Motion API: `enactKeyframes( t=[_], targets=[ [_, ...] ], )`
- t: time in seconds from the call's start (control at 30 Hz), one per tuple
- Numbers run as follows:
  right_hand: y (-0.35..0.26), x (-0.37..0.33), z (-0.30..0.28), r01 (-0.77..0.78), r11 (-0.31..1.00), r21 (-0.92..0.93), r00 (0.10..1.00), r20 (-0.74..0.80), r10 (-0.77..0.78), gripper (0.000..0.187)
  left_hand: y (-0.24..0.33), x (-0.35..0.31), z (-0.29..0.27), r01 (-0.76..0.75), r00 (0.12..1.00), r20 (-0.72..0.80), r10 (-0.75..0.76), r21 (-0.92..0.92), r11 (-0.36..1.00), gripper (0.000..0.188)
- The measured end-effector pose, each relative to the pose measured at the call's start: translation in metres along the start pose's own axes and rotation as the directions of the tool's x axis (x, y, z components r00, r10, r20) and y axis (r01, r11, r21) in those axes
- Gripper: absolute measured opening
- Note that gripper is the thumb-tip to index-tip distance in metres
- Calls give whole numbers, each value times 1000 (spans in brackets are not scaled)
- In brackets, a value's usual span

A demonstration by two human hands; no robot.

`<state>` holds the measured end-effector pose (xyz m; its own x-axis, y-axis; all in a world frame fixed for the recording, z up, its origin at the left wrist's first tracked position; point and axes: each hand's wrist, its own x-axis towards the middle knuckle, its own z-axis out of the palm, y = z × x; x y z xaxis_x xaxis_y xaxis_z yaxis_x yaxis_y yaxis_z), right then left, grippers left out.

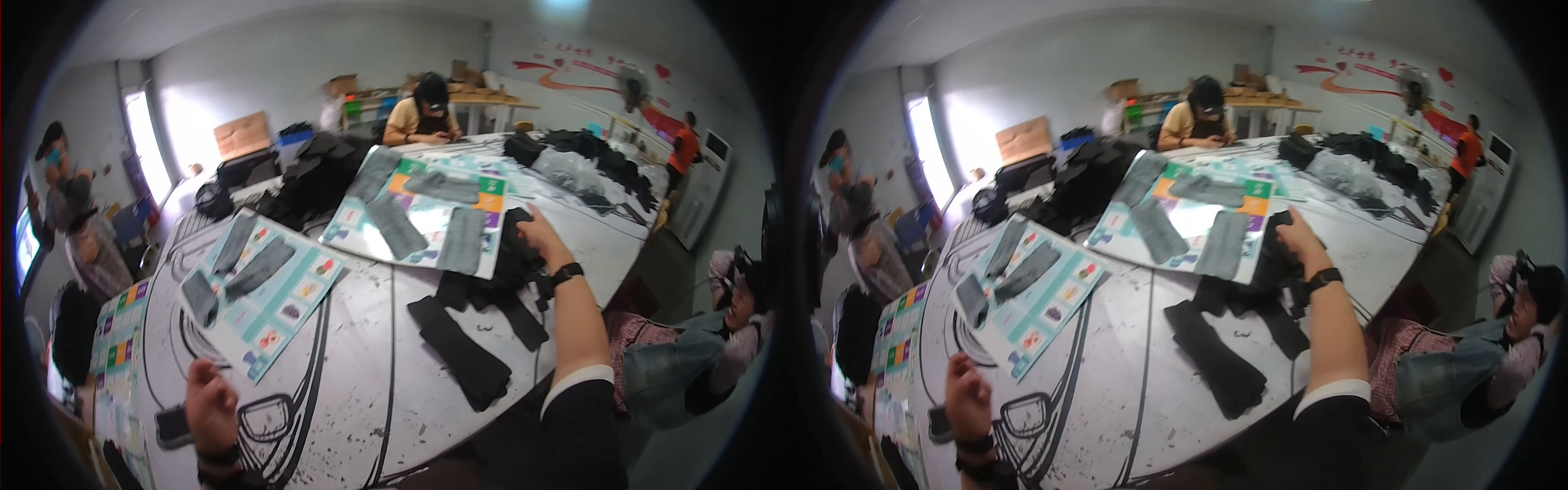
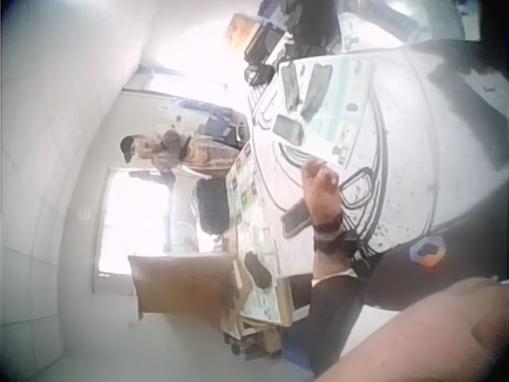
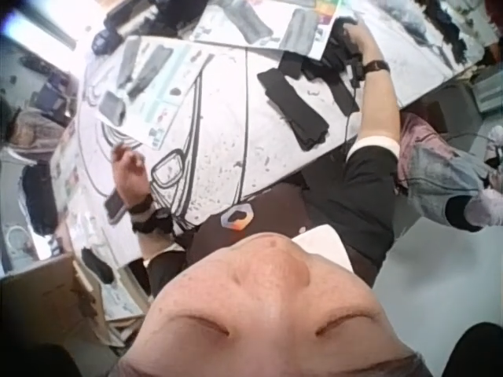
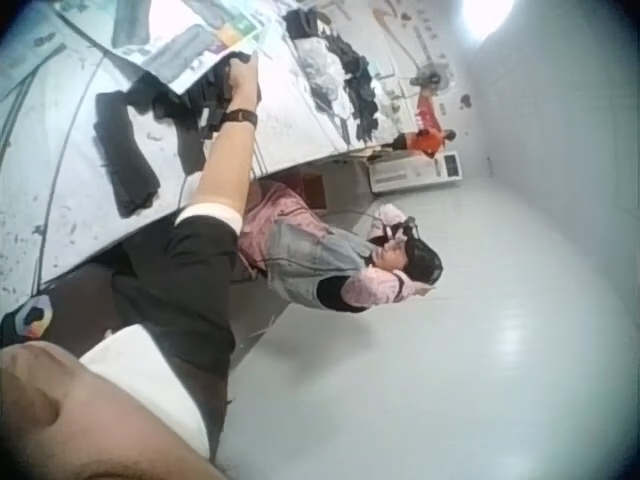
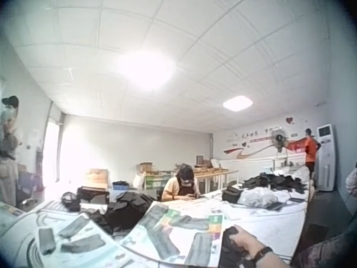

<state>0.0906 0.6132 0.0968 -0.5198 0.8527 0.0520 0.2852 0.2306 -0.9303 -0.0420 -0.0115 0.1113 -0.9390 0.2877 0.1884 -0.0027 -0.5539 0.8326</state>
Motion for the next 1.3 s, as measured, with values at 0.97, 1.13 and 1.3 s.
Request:
enactKeyframes(
  t=[0.97,1.13,1.3],
  targets=[
    [-3,22,-8,-192,980,51,977,-82,196,73,-122,39,-92,319,940,-124,-318,-7,948,31],
    [7,26,-12,-228,970,85,968,-82,235,72,-124,39,-94,317,940,-144,-311,26,948,31],
    [83,85,-75,41,745,-666,836,-385,-391,68,-145,59,-74,303,953,-18,-302,87,949,30]
  ],
)
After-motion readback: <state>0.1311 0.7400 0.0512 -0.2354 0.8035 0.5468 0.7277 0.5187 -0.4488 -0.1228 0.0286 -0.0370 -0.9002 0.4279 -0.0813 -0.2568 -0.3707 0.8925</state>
